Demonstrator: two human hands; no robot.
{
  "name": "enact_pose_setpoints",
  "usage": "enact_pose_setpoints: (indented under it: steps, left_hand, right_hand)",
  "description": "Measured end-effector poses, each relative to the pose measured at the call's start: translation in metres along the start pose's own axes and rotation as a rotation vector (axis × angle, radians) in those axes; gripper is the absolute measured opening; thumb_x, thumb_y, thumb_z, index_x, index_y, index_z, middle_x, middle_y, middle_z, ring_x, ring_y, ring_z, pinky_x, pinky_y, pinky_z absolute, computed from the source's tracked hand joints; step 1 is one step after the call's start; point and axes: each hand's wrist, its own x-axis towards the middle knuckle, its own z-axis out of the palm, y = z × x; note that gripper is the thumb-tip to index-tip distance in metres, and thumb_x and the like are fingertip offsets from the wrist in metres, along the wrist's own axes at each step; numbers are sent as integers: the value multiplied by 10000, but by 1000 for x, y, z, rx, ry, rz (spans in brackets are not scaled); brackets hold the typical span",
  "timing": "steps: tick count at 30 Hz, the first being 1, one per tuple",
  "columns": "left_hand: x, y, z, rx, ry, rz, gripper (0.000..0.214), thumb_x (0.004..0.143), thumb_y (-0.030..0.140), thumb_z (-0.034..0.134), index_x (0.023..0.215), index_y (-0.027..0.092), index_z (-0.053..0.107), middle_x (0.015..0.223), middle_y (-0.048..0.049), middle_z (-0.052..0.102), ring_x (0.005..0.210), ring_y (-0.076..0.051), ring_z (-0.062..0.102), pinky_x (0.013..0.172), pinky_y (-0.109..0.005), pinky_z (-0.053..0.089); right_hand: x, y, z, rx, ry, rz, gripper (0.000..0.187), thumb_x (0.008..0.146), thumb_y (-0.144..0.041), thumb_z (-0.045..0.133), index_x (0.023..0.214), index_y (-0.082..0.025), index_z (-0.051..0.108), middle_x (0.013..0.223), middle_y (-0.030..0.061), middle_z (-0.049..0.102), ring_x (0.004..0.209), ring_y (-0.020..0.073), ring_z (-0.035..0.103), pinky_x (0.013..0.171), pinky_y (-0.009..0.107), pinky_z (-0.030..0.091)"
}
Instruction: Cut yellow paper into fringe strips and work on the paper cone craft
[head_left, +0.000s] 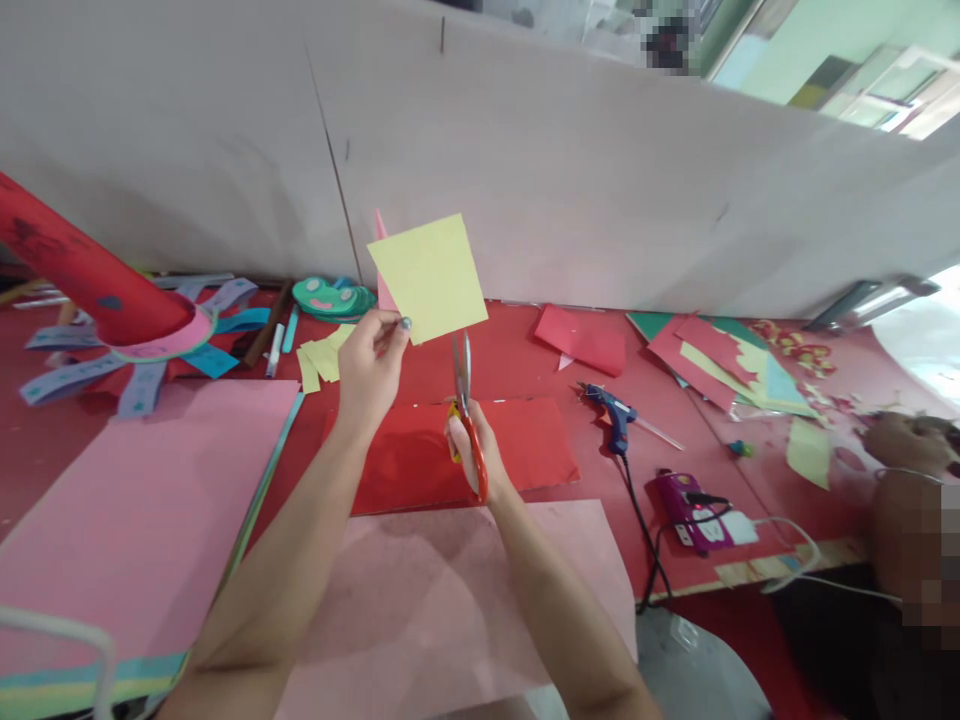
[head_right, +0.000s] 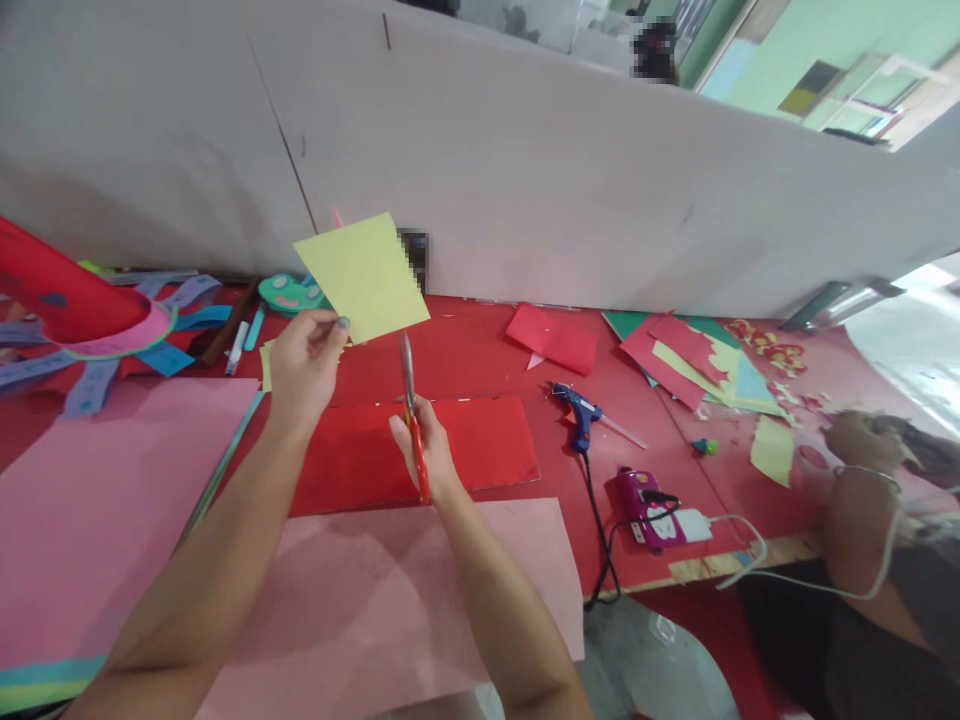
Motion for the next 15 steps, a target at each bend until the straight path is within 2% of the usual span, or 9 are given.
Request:
enact_pose_setpoints:
  steps: [5,15]
  left_hand:
    - [-2,4,2,5,-36,12,128,817,317,552,785,194,558,746,-14,659,705,-124,621,692,-221,496]
    - [-12,11,10,67,-242,30,88,819,255,535,761,190,553,743,-3,651,729,-127,616,723,-221,490]
  right_hand:
    - [-3,-2,0,-42,-23,-5,341,830,-457,553,1088,-243,490,677,-43,406,541,83,356,526,220,342]
    - [-2,-6,-1,-66,20,28,337,830,-465,540,1079,-241,501,632,-53,397,516,85,352,519,224,344]
